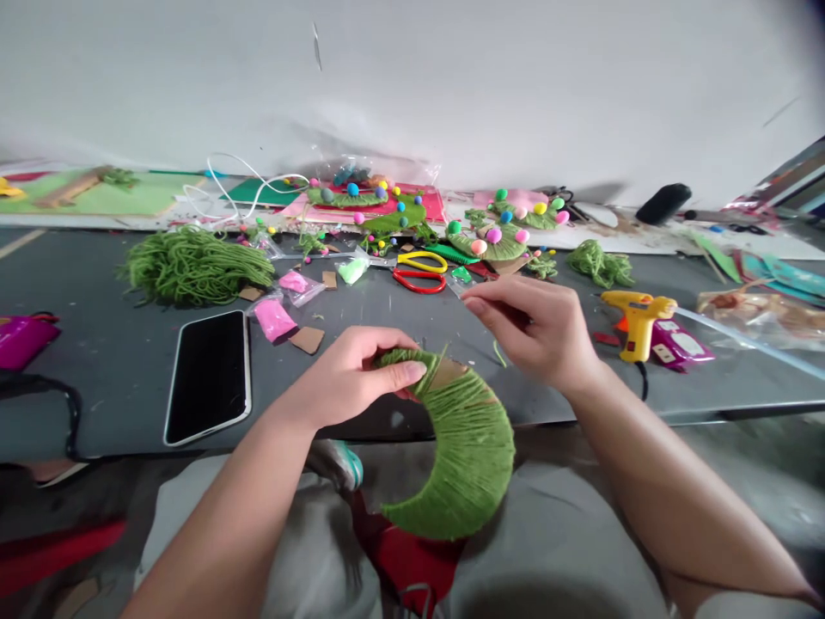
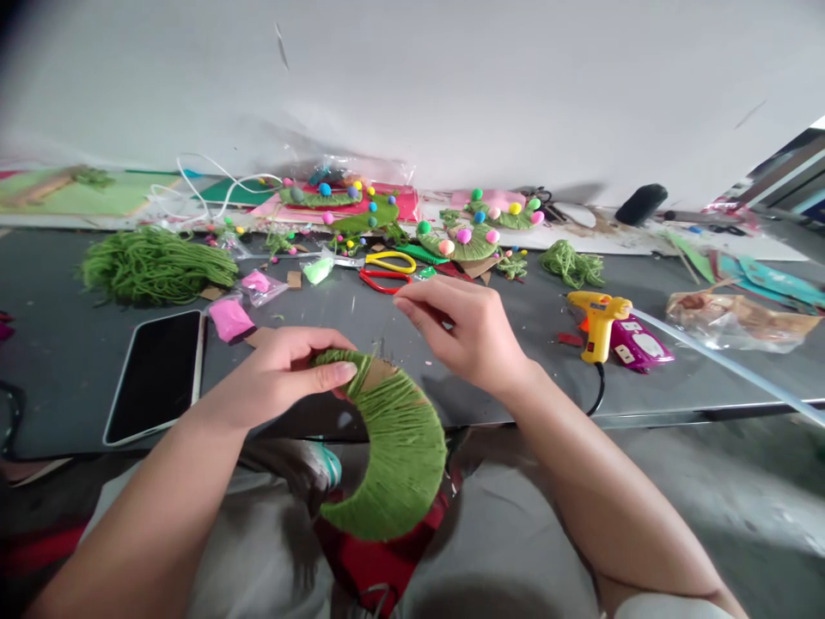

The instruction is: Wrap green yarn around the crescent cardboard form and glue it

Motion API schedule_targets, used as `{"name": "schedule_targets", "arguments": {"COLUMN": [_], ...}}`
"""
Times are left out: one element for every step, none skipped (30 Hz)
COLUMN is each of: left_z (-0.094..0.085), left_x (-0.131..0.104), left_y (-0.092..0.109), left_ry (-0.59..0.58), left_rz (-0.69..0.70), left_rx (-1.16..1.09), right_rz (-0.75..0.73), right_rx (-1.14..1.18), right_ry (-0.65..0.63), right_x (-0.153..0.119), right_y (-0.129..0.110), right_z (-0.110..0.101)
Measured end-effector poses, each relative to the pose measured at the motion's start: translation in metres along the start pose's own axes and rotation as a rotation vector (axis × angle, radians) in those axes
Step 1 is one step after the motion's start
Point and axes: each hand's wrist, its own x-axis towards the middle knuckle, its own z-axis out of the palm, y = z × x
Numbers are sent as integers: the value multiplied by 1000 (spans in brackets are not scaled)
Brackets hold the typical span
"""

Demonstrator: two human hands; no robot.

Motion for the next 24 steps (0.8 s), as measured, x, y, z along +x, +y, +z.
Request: {"name": "schedule_targets", "arguments": {"left_z": [-1,-2,-3,-4,-4,-5,-5,-5,-5,-4,-4,-3,-2,-1,0,1,1,2,2,2,2,1,1,1], "left_x": [-1,-2,-2,-3,-3,-3,-2,-2,0,1,2,3,4,4,5,5,5,5,4,4,3,3,2,1], "left_y": [0,-1,-2,-3,-4,-6,-7,-9,-10,-12,-13,-15,-16,-17,-18,-18,-19,-19,-19,-19,-18,-18,-16,-15], "left_ry": [-24,-34,-31,-21,-6,6,14,19,26,37,56,81,115,151,189,223,248,260,263,256,244,234,229,228], "left_rz": [23,47,71,91,110,131,159,200,255,317,382,441,489,529,567,600,626,645,659,658,655,652,654,660], "left_rx": [17,35,57,82,109,132,148,158,165,169,171,173,175,177,178,178,176,170,162,153,146,144,145,146], "right_rz": [35,79,132,193,257,322,388,456,525,589,645,697,748,797,845,889,927,953,965,966,957,941,925,909], "right_rx": [34,80,139,213,302,410,533,662,790,905,1002,1077,1137,1187,1227,1255,1269,1271,1262,1248,1239,1243,1250,1257], "right_ry": [-18,-43,-76,-118,-170,-233,-302,-371,-433,-481,-507,-508,-491,-465,-436,-416,-407,-411,-421,-439,-472,-512,-551,-582], "right_x": [0,0,0,1,1,1,1,1,0,0,-1,-2,-3,-5,-6,-6,-7,-7,-7,-7,-6,-5,-5,-4], "right_y": [2,3,5,6,6,5,4,2,-1,-5,-9,-13,-17,-22,-26,-30,-34,-37,-40,-42,-44,-46,-48,-51], "right_z": [3,5,7,9,11,13,15,17,19,21,23,26,28,30,32,33,34,34,34,33,31,29,26,23]}}
